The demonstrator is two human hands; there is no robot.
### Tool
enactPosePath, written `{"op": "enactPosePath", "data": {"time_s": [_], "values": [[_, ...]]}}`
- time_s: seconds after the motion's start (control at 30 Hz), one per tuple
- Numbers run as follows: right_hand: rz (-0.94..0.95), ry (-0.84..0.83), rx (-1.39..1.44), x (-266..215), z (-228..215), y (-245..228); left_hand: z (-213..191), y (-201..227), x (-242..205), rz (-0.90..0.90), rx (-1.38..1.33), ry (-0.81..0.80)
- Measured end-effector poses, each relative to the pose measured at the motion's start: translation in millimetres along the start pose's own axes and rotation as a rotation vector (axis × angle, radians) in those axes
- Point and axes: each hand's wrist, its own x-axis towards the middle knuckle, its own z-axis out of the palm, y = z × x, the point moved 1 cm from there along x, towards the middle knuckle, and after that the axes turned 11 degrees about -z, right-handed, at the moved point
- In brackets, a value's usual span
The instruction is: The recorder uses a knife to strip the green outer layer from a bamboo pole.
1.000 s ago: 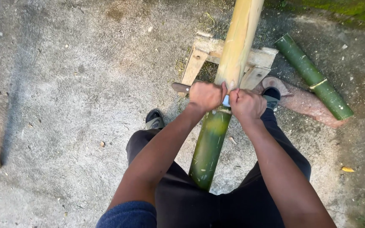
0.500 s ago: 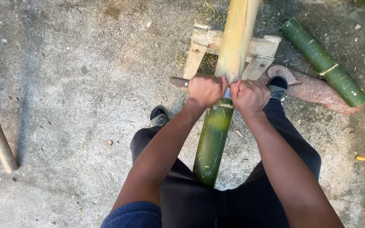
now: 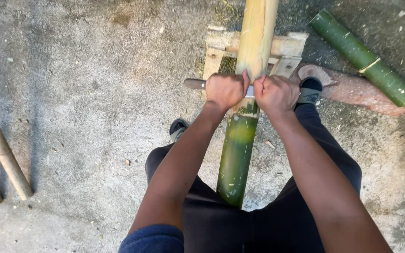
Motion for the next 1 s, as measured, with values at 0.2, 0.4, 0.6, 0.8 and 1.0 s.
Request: {"op": "enactPosePath", "data": {"time_s": [0.2, 0.4, 0.6, 0.8, 1.0], "values": [[-0.082, 0.113, -0.028, -2.9, 1.8, -0.1, -4.1, 1.4, -0.1, 0.037, 0.008, 0.061], [-0.011, -0.003, 0.031, -25.2, -2.7, -9.6, -18.5, 9.0, -22.7, -0.010, 0.038, -0.100], [0.049, -0.055, 0.069, -19.5, -16.3, -20.9, -21.1, 11.9, -23.7, -0.082, 0.132, -0.303], [0.045, 0.062, 0.052, -14.8, 6.9, 3.0, -10.5, 6.8, 1.4, 0.041, 0.043, -0.093], [-0.032, 0.156, 0.005, -10.2, 1.4, 2.7, -2.8, 6.9, -3.5, 0.074, 0.034, 0.063]]}}
